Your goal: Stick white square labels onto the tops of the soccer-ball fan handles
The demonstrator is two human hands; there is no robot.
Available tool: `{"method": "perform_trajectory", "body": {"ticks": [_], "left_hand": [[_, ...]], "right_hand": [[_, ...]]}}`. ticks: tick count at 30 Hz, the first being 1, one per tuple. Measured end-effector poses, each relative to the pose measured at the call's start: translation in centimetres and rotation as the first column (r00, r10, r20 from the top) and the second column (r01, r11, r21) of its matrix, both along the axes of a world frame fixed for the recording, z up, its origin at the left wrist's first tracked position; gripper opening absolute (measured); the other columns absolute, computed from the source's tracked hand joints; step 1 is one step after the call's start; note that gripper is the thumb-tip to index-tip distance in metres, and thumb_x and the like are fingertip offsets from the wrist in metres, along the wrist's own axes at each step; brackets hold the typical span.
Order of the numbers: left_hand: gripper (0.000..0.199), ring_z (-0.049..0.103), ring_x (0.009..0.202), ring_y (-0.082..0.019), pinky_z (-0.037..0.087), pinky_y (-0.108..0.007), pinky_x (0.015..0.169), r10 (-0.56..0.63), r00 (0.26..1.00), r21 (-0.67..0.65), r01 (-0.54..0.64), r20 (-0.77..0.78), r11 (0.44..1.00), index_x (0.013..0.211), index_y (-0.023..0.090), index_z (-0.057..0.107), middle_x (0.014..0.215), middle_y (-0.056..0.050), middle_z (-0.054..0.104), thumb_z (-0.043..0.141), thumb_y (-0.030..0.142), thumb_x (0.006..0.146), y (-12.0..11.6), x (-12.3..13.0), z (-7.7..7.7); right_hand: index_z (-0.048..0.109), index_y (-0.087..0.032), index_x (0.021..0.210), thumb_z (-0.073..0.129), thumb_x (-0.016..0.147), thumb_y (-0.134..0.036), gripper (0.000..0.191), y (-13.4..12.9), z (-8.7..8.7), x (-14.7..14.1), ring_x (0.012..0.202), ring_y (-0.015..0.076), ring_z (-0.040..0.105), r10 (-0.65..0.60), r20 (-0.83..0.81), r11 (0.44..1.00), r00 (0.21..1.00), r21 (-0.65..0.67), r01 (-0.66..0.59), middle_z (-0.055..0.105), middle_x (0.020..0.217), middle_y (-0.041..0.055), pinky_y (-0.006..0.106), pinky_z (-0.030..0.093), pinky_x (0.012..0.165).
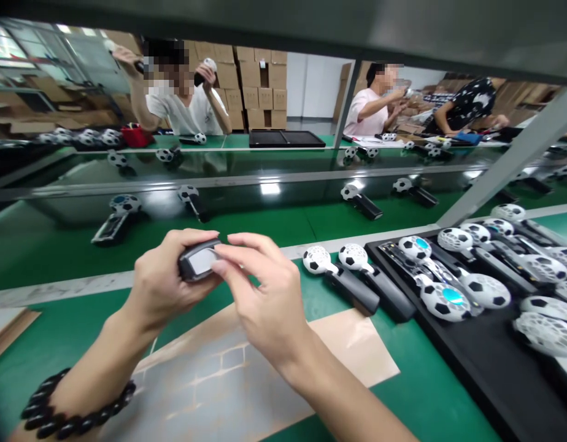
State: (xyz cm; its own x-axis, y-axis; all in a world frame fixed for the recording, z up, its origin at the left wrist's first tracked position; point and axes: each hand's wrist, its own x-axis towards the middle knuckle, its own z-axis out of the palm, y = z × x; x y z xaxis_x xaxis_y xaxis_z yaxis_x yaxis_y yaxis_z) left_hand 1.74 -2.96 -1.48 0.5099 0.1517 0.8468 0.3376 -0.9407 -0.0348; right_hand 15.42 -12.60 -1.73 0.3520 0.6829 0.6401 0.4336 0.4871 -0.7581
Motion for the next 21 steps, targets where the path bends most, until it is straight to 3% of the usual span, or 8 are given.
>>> {"method": "perform_trajectory", "body": {"ticks": [4, 8, 10, 11, 13, 15, 17, 21], "left_hand": [[0.019, 0.076, 0.074, -0.019, 0.059, -0.024, 0.063, -0.052, 0.998, 0.002, 0.053, -0.02, 0.999, 0.107, 0.018, 0.058, 0.089, -0.006, 0.076, 0.059, 0.034, 0.097, -0.1, 0.4, -0.3], [0.023, 0.074, 0.068, -0.016, 0.058, -0.021, 0.061, 0.006, 1.0, -0.169, -0.004, 0.016, 0.986, 0.104, 0.018, 0.061, 0.086, -0.003, 0.076, 0.067, 0.036, 0.091, 0.8, -0.2, -0.6], [0.025, 0.072, 0.064, -0.015, 0.057, -0.02, 0.059, 0.086, 0.996, -0.249, -0.076, 0.03, 0.966, 0.101, 0.017, 0.062, 0.082, -0.002, 0.075, 0.071, 0.036, 0.087, 1.4, -0.9, -0.6], [0.026, 0.072, 0.063, -0.015, 0.057, -0.02, 0.058, 0.095, 0.995, -0.267, -0.084, 0.026, 0.96, 0.101, 0.017, 0.062, 0.081, -0.001, 0.075, 0.072, 0.035, 0.086, 1.5, -1.2, -0.5], [0.026, 0.072, 0.063, -0.014, 0.058, -0.02, 0.059, 0.017, 1.0, -0.269, -0.017, -0.002, 0.963, 0.101, 0.018, 0.062, 0.083, -0.001, 0.075, 0.073, 0.034, 0.084, 1.3, -1.6, -0.2], [0.026, 0.072, 0.064, -0.014, 0.058, -0.021, 0.06, -0.119, 0.992, -0.254, 0.106, -0.035, 0.961, 0.104, 0.019, 0.061, 0.086, -0.002, 0.076, 0.072, 0.033, 0.086, 0.5, -1.5, 0.3], [0.025, 0.073, 0.065, -0.015, 0.058, -0.022, 0.059, -0.219, 0.974, -0.247, 0.2, -0.055, 0.948, 0.106, 0.02, 0.061, 0.087, -0.003, 0.077, 0.071, 0.034, 0.088, -0.4, -1.3, 0.9], [0.022, 0.075, 0.067, -0.017, 0.059, -0.025, 0.06, -0.267, 0.96, -0.252, 0.238, -0.086, 0.938, 0.106, 0.021, 0.061, 0.089, -0.004, 0.078, 0.068, 0.035, 0.091, -1.5, -0.9, 1.7]], "right_hand": [[0.071, -0.02, 0.077, 0.069, 0.088, -0.011, 0.014, -0.1, 0.6, 0.1, 0.083, 0.016, 0.071, -0.06, 0.046, 0.997, 0.997, -0.046, 0.062, 0.07, 0.087, 0.0031, 0.026, 0.062, 0.069], [0.063, -0.021, 0.081, 0.061, 0.091, -0.005, 0.019, -2.2, 2.4, 0.2, 0.09, 0.0191, 0.07, -0.213, 0.293, 0.97, 0.932, 0.18, 0.165, 0.07, 0.085, 0.0037, 0.033, 0.06, 0.079], [0.063, -0.023, 0.086, 0.062, 0.094, -0.008, 0.016, -3.4, 3.6, 0.6, 0.088, 0.0181, 0.072, -0.212, 0.209, 0.964, 0.955, 0.204, 0.17, 0.072, 0.086, 0.0026, 0.031, 0.061, 0.077], [0.064, -0.024, 0.087, 0.063, 0.095, -0.012, 0.014, -3.8, 4.1, 0.9, 0.081, 0.0165, 0.073, -0.16, 0.119, 0.98, 0.98, 0.139, 0.143, 0.073, 0.084, 0.0012, 0.029, 0.061, 0.072], [0.064, -0.025, 0.084, 0.069, 0.094, -0.021, 0.012, -3.9, 4.8, 1.5, 0.062, 0.0129, 0.069, 0.016, -0.124, 0.996, 0.992, -0.085, -0.026, 0.072, 0.073, -0.0022, 0.023, 0.059, 0.055], [0.064, -0.024, 0.079, 0.078, 0.088, -0.028, 0.017, -3.4, 4.9, 1.9, 0.049, 0.0102, 0.063, 0.195, -0.362, 0.913, 0.911, -0.272, -0.304, 0.067, 0.062, -0.0051, 0.018, 0.055, 0.044], [0.064, -0.022, 0.075, 0.085, 0.081, -0.029, 0.023, -2.8, 4.8, 2.1, 0.045, 0.0087, 0.059, 0.255, -0.532, 0.81, 0.807, -0.338, -0.479, 0.064, 0.055, -0.0064, 0.016, 0.053, 0.04], [0.063, -0.02, 0.072, 0.09, 0.074, -0.029, 0.028, -2.3, 4.4, 1.6, 0.043, 0.0071, 0.055, 0.259, -0.656, 0.726, 0.708, -0.351, -0.591, 0.063, 0.053, -0.0064, 0.014, 0.05, 0.037]]}}
